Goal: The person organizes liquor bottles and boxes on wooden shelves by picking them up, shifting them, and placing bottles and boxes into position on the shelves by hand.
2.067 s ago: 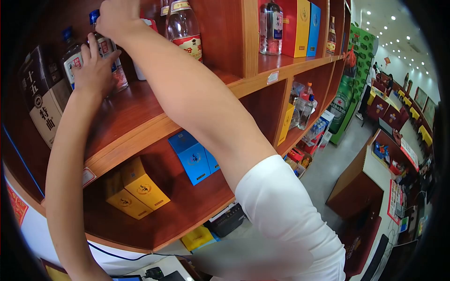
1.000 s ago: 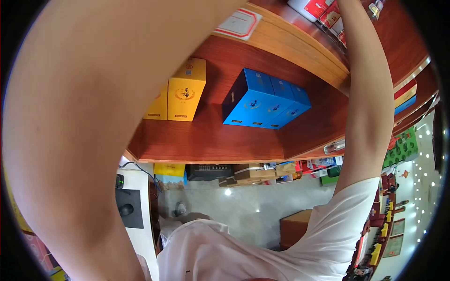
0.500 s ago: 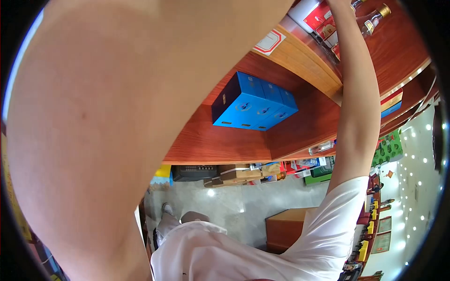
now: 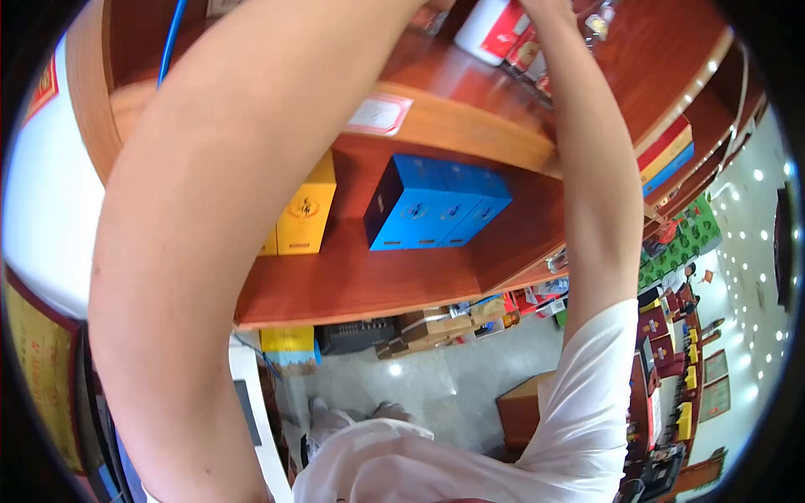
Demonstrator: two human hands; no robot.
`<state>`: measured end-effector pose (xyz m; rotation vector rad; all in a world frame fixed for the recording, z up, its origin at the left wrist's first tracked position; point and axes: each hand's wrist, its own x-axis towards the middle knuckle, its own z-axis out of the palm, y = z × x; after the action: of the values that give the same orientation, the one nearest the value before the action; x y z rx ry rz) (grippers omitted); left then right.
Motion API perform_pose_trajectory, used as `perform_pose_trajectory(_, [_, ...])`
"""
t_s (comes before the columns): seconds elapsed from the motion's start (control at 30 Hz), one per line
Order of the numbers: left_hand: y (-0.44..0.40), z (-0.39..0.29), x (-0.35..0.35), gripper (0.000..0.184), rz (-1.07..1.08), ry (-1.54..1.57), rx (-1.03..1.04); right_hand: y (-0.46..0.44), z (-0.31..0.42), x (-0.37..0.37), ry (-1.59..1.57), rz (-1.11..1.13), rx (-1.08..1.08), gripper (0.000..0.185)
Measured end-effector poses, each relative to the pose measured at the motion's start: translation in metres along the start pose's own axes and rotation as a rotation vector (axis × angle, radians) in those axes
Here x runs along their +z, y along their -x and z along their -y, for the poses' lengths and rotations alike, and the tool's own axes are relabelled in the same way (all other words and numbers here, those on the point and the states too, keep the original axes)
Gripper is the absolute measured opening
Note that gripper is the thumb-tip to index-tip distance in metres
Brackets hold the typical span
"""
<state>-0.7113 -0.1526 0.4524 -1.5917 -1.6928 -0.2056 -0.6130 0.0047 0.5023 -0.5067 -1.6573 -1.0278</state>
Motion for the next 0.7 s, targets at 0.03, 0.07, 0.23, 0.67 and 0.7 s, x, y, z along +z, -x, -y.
perform_pose_trajectory(0.03, [-0.005,0.002,0.005,0.073,-0.014,-0.04,0.0,-0.005,-0.011,0.005,-0.1,-0.106,-0.039,0.026])
perform_pose_trajectory(0.07, [-0.009,0.006,0.02,0.075,-0.108,-0.032,0.003,-0.008,-0.015,0.0,-0.164,-0.168,-0.058,0.024])
perform_pose_trajectory(0.23, [-0.005,0.004,0.008,0.098,-0.036,-0.09,-0.046,-0.024,-0.027,-0.07,-0.286,-0.483,-0.266,0.019])
perform_pose_trajectory(0.67, [-0.029,-0.034,-0.021,0.011,-0.766,0.178,0.057,0.064,-0.354,-0.156,0.066,-0.521,-0.075,0.029])
perform_pose_trajectory(0.7, [-0.034,-0.049,-0.025,0.01,-0.774,0.188,0.056,0.08,-0.381,-0.146,0.095,-0.478,-0.036,0.031])
